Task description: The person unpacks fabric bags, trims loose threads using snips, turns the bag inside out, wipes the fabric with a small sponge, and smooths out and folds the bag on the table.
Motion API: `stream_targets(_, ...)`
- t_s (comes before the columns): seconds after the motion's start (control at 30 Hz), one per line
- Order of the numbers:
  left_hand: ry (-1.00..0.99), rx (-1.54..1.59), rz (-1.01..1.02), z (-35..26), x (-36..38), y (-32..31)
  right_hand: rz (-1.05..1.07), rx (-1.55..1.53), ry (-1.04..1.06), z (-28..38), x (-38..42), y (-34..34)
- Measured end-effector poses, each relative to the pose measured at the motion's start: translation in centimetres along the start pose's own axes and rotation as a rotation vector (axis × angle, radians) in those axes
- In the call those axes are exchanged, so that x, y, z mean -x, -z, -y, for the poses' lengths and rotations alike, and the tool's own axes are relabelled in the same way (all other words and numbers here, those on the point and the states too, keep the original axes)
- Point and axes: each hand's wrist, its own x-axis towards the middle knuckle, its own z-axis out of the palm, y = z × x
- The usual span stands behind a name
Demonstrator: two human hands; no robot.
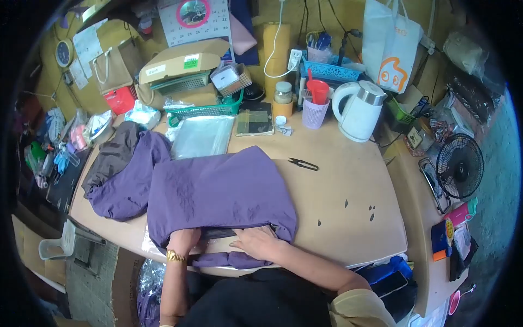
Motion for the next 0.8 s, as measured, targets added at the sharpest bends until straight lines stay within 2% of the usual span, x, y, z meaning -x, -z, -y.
stream_targets(0.03,0.050,0.094,-0.092,-2.0,-0.7,3.0,0.100,-0.102,-0.076,-0.4,-0.3,0.5)
stream_targets(0.07,0.105,0.194,-0.178,-4.1,-1.1,5.6,0.097,-0.103,-0.083,-0.1,-0.3,0.8)
stream_targets(0.1,0.100,0.196,-0.176,-3.9,-1.7,4.6,0.053,-0.059,-0.021,0.4,-0.4,1.1)
stream_targets(0.17,-0.076,0.148,-0.279,-4.0,-2.4,3.2,0.030,-0.045,0.030,0.2,-0.3,1.4)
stream_targets(0.2,-0.060,0.114,-0.153,-2.9,-1.7,3.2,0.045,-0.057,0.034,-0.1,-0.1,1.4)
stream_targets(0.27,0.186,0.363,0.186,-4.7,-2.1,7.9,0.018,-0.058,0.102,-0.5,0.1,1.0)
stream_targets(0.33,0.054,0.424,0.056,-5.0,-1.3,6.0,0.123,-0.089,0.085,-0.7,0.7,1.7)
stream_targets(0.37,-0.026,0.430,0.024,-4.2,-0.9,5.6,0.103,-0.186,0.064,-2.4,0.8,1.7)
stream_targets(0.4,0.051,0.448,0.189,-3.3,-0.6,6.2,0.081,-0.280,0.042,-3.9,0.5,2.0)
stream_targets(0.47,0.062,0.689,0.221,-2.7,-0.6,8.6,0.112,-0.878,-0.242,-2.7,0.1,7.0)
stream_targets(0.5,0.075,0.697,0.235,-2.8,-0.5,9.2,0.128,-0.890,-0.250,-2.2,0.1,8.5)
stream_targets(0.57,0.097,0.727,0.273,-3.2,-0.6,9.8,-0.099,-1.424,-0.246,-1.8,0.0,10.2)
stream_targets(0.6,0.103,0.732,0.275,-3.6,-0.4,9.4,-0.092,-1.426,-0.250,-2.2,-0.1,9.5)
stream_targets(0.67,-0.037,0.810,-0.083,-4.8,-0.6,8.1,-0.355,-0.851,-0.083,-2.4,-0.6,8.1)
stream_targets(0.7,-0.081,0.840,-0.182,-5.5,-0.9,7.5,-0.208,-0.715,-0.083,-2.2,-0.1,8.1)
stream_targets(0.73,-0.081,0.843,-0.180,-6.1,-1.0,7.5,-0.207,-0.715,-0.086,-1.5,0.2,6.8)
stream_targets(0.8,-0.018,0.693,0.005,-7.2,-1.1,7.5,-0.063,-0.428,0.087,-0.1,0.9,3.3)
